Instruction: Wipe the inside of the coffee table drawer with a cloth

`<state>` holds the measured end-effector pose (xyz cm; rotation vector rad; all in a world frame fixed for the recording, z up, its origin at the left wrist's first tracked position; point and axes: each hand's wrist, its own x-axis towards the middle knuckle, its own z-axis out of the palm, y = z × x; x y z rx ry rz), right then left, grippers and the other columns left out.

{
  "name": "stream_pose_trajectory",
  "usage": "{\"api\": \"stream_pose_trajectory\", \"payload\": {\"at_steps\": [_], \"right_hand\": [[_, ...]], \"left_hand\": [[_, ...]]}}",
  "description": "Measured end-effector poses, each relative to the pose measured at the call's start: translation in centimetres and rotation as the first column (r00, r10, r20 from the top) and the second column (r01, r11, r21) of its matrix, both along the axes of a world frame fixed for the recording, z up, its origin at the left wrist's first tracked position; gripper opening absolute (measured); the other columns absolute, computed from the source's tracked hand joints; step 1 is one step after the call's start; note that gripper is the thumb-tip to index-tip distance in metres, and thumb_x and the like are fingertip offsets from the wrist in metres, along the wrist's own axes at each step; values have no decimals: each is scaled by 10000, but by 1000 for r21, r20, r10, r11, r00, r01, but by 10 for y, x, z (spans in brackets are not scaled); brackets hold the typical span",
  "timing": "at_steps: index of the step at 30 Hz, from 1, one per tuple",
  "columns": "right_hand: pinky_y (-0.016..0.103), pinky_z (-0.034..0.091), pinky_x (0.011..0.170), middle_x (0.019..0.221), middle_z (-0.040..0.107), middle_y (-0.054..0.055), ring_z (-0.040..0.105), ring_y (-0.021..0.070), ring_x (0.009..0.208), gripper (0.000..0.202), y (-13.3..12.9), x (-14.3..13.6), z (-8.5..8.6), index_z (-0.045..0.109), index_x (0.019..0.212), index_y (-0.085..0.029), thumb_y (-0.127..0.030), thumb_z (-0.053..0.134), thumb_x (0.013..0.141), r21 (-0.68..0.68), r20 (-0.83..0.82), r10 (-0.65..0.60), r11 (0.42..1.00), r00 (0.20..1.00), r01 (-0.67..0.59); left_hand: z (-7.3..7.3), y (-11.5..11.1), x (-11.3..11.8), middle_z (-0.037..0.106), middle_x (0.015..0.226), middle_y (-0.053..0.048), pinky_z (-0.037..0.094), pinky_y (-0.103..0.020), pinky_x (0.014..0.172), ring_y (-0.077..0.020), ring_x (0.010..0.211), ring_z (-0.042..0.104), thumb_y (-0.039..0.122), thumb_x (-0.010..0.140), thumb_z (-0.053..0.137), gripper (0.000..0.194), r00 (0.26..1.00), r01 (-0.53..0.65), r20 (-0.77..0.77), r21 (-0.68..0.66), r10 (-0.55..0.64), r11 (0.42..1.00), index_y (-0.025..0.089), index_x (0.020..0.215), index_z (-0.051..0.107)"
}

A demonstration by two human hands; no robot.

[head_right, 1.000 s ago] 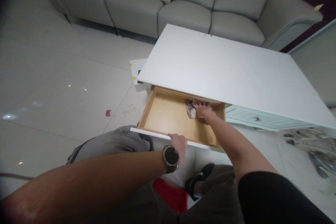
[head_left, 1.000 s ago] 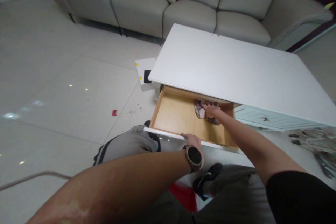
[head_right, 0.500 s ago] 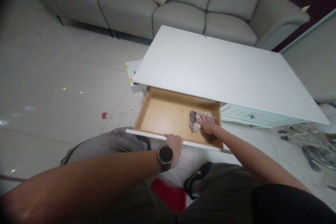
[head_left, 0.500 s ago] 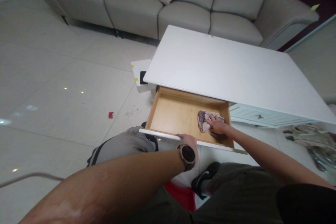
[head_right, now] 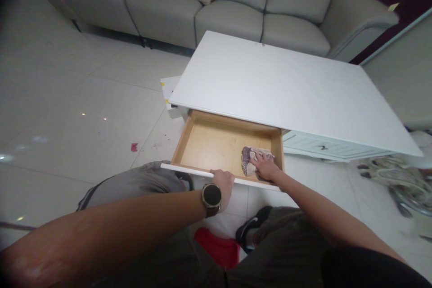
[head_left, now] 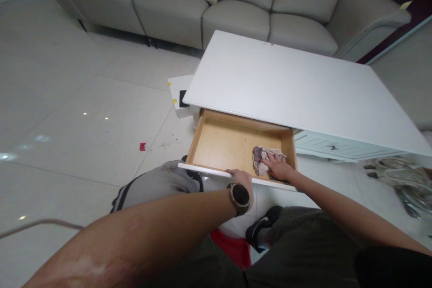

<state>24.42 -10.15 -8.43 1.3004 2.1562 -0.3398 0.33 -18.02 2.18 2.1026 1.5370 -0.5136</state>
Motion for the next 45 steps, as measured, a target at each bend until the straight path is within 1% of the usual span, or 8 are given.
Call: {"api": "stream_pose_trajectory", "payload": {"at_steps": [6, 11, 15, 18, 23, 30, 38, 45], "right_hand": [[744, 368, 987, 1627, 301, 228, 325, 499, 1416, 658, -1, 0, -4, 435, 1569, -312, -298, 557, 923, -23, -4, -68, 997, 998, 68], [753, 376, 975, 1626, 304, 237, 309, 511, 1425, 677, -1, 0, -6, 419, 1576, -306, -269, 561, 915, -27, -11, -63, 998, 998, 62], [762, 379, 961, 1591, 341, 231, 320, 504, 1412, 691, -1, 0, -7, 403, 1579, -339, -250, 561, 913, -18, -32, -64, 998, 997, 63], [770, 373, 958, 1588, 341, 224, 321, 499, 1407, 714, -2, 0, -8, 385, 1587, -351, -235, 562, 905, -10, -36, -62, 998, 997, 62], [763, 376, 957, 1595, 330, 230, 300, 506, 1416, 702, -2, -2, -8, 396, 1583, -320, -240, 546, 902, -4, -24, -60, 998, 998, 60], [741, 378, 966, 1602, 331, 233, 329, 491, 1405, 718, -3, -6, -3, 370, 1592, -327, -218, 524, 899, -4, -3, -56, 998, 998, 56], [739, 387, 957, 1587, 344, 228, 342, 490, 1388, 706, -3, -6, -5, 398, 1573, -327, -242, 557, 891, 9, -3, -56, 998, 998, 56], [742, 382, 956, 1572, 358, 228, 329, 487, 1382, 684, -3, -4, -7, 417, 1562, -306, -247, 545, 893, 10, -8, -57, 998, 998, 57]], "left_hand": [[6, -1, -2, 728, 1243, -215, 487, -649, 1058, -363, 1201, 679, 51, 946, 466, 497, 995, 85, -47, 20, -84, 996, 113, 1408, 637], [8, -1, -4, 732, 1231, -221, 502, -681, 1015, -398, 1149, 690, 123, 843, 654, 617, 988, 151, -36, 6, -151, 988, 93, 1454, 579], [6, -3, -4, 719, 1253, -227, 482, -679, 1036, -405, 1161, 680, 171, 839, 656, 603, 992, 129, -16, 20, -129, 991, 83, 1433, 598], [5, -4, -3, 707, 1285, -213, 474, -673, 1044, -408, 1174, 670, 213, 814, 675, 664, 993, 118, -29, 16, -117, 993, 103, 1461, 573], [7, -1, -3, 693, 1298, -232, 492, -684, 1003, -428, 1141, 676, 235, 758, 743, 765, 981, 187, -41, -13, -188, 982, 90, 1481, 543], [9, -1, -4, 708, 1279, -215, 487, -658, 1036, -397, 1188, 662, 187, 835, 627, 682, 982, 175, -75, -21, -176, 984, 86, 1500, 516], [12, -2, -5, 671, 1357, -206, 475, -676, 1043, -426, 1200, 646, 214, 749, 718, 805, 980, 190, -47, -33, -191, 981, 108, 1518, 505], [13, -1, -4, 694, 1305, -235, 505, -681, 996, -438, 1169, 668, 130, 749, 713, 784, 975, 212, -61, -18, -212, 977, 83, 1506, 516]]}}
